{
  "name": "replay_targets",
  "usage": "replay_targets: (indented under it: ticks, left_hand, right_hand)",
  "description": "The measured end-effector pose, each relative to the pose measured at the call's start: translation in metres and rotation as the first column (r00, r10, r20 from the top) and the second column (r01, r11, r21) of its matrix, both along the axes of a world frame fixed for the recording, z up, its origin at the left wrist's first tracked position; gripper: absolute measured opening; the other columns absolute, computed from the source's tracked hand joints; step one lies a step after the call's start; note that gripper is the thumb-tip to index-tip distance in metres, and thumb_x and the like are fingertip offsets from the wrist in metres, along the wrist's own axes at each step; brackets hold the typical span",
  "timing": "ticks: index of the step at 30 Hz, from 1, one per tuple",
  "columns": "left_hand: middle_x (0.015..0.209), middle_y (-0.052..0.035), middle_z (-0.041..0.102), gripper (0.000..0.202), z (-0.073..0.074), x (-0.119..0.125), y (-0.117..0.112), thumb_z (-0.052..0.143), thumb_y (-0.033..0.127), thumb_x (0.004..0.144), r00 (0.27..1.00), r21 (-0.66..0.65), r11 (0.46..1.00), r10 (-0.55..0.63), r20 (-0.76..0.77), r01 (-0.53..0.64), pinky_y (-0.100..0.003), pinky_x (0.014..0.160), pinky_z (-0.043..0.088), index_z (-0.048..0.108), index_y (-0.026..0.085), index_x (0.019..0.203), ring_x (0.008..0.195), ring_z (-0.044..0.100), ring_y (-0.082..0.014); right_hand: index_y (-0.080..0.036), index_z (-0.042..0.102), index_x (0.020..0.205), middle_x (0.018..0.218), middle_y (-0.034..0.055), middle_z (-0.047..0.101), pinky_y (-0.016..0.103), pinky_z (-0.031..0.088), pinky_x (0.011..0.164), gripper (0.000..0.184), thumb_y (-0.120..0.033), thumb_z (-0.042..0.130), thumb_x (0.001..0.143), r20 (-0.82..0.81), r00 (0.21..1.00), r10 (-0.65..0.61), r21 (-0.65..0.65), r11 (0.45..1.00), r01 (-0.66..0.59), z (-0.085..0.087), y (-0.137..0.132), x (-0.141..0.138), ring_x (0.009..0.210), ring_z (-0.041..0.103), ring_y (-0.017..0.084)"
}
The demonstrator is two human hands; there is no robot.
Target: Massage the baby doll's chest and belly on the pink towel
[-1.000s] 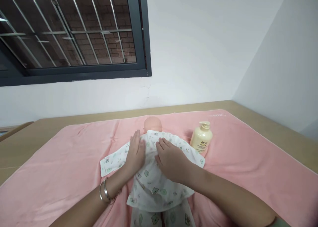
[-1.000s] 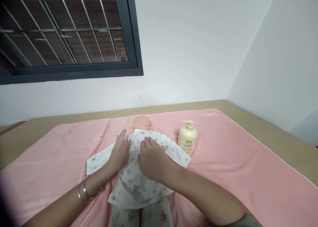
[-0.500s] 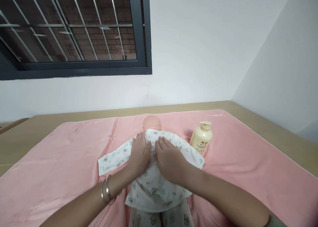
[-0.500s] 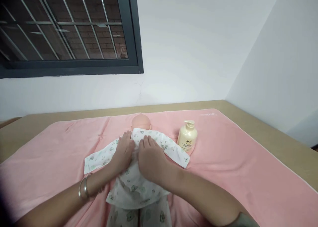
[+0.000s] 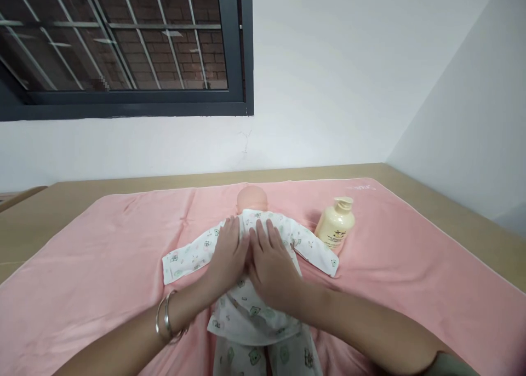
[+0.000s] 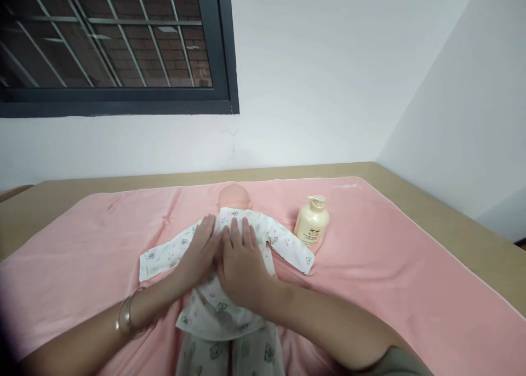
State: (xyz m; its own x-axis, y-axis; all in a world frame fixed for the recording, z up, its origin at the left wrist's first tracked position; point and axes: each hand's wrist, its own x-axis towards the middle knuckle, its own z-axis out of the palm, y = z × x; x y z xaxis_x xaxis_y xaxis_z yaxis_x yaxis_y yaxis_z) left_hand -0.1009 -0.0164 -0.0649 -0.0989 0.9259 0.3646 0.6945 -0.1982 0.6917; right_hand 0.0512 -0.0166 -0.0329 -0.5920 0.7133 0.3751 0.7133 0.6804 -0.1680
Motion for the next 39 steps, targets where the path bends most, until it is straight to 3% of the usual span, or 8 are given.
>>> replay_targets:
  ticks: [4,9,16,21,25,29,32,39]
  left_hand:
    - [0.153,-0.0182,0.035,0.055,0.001,-0.003,0.030,0.031,0.045,0.098,1.000,0.013,1.000,0.019,0.025,-0.019,-0.059,0.117,0.020,0.037,0.015,0.144,0.146,0.023,-0.0305]
    - [0.155,-0.0159,0.032,0.057,-0.007,0.003,0.027,0.025,0.046,0.099,0.999,0.006,0.999,0.049,-0.010,-0.049,-0.055,0.119,0.018,0.035,0.015,0.146,0.147,0.021,-0.0266]
    - [0.153,-0.0163,0.036,0.057,-0.001,-0.001,0.042,0.026,0.045,0.098,0.996,0.000,0.997,0.078,-0.042,-0.078,-0.053,0.119,0.017,0.039,0.013,0.143,0.146,0.023,-0.0274]
    - [0.149,-0.0168,0.042,0.052,-0.004,-0.006,0.051,0.024,0.040,0.099,0.996,0.040,0.998,0.050,-0.078,-0.047,-0.053,0.118,0.022,0.041,0.014,0.140,0.144,0.029,-0.0269]
    - [0.151,-0.0194,0.037,0.052,-0.006,0.000,0.032,0.024,0.037,0.099,0.972,0.069,0.997,0.041,-0.233,-0.026,-0.056,0.115,0.025,0.036,0.012,0.143,0.145,0.025,-0.0299]
    - [0.153,-0.0232,0.031,0.065,0.004,0.015,-0.003,0.033,0.049,0.096,0.915,0.066,0.998,0.041,-0.402,-0.015,-0.056,0.113,0.028,0.032,0.008,0.146,0.144,0.024,-0.0360]
    - [0.149,-0.0231,0.038,0.067,0.015,0.015,-0.010,0.034,0.054,0.094,0.868,0.022,0.999,-0.017,-0.497,0.032,-0.054,0.114,0.028,0.040,0.007,0.141,0.142,0.030,-0.0360]
    - [0.151,-0.0246,0.035,0.070,0.021,-0.004,0.022,0.026,0.053,0.096,0.865,-0.094,0.994,-0.090,-0.494,0.049,-0.054,0.112,0.030,0.032,0.003,0.145,0.143,0.028,-0.0355]
  right_hand:
    - [-0.007,0.026,0.151,0.158,0.0171,0.023,0.056,0.019,0.118,0.065,-0.027,0.043,0.092,-0.010,1.000,0.025,0.008,1.000,-0.025,-0.001,-0.021,-0.002,0.147,0.009,0.036]
    - [-0.008,0.024,0.152,0.158,0.0148,0.024,0.055,0.016,0.119,0.069,-0.026,0.046,0.089,-0.041,0.999,0.027,-0.002,1.000,-0.028,-0.004,-0.009,-0.003,0.147,0.009,0.034]
    - [-0.007,0.030,0.149,0.156,0.0155,0.028,0.055,0.017,0.118,0.067,-0.024,0.047,0.087,-0.094,0.994,0.057,-0.013,0.998,-0.059,-0.007,0.007,-0.008,0.146,0.013,0.034]
    - [-0.013,0.054,0.135,0.147,0.0134,0.045,0.050,0.026,0.115,0.051,-0.028,0.053,0.086,-0.191,0.976,0.108,-0.052,0.991,-0.120,0.000,0.025,-0.001,0.142,0.028,0.031]
    - [-0.021,0.072,0.105,0.133,0.0096,0.060,0.042,0.035,0.110,0.029,-0.024,0.048,0.091,-0.280,0.955,0.094,-0.072,0.990,-0.119,0.005,0.057,0.008,0.130,0.048,0.024]
    - [-0.015,0.064,0.121,0.139,0.0147,0.054,0.045,0.032,0.111,0.036,-0.026,0.044,0.094,-0.203,0.975,-0.093,-0.135,0.989,0.067,0.007,0.092,0.013,0.133,0.043,0.027]
    - [-0.007,0.054,0.133,0.142,0.0215,0.048,0.051,0.028,0.112,0.045,-0.029,0.035,0.098,-0.052,0.981,-0.188,-0.190,0.966,0.175,0.007,0.088,0.010,0.135,0.041,0.031]
    - [-0.011,0.040,0.146,0.154,0.0122,0.035,0.050,0.021,0.117,0.051,-0.024,0.028,0.098,-0.138,0.990,0.011,-0.199,0.979,-0.039,0.000,0.042,0.003,0.146,0.020,0.030]
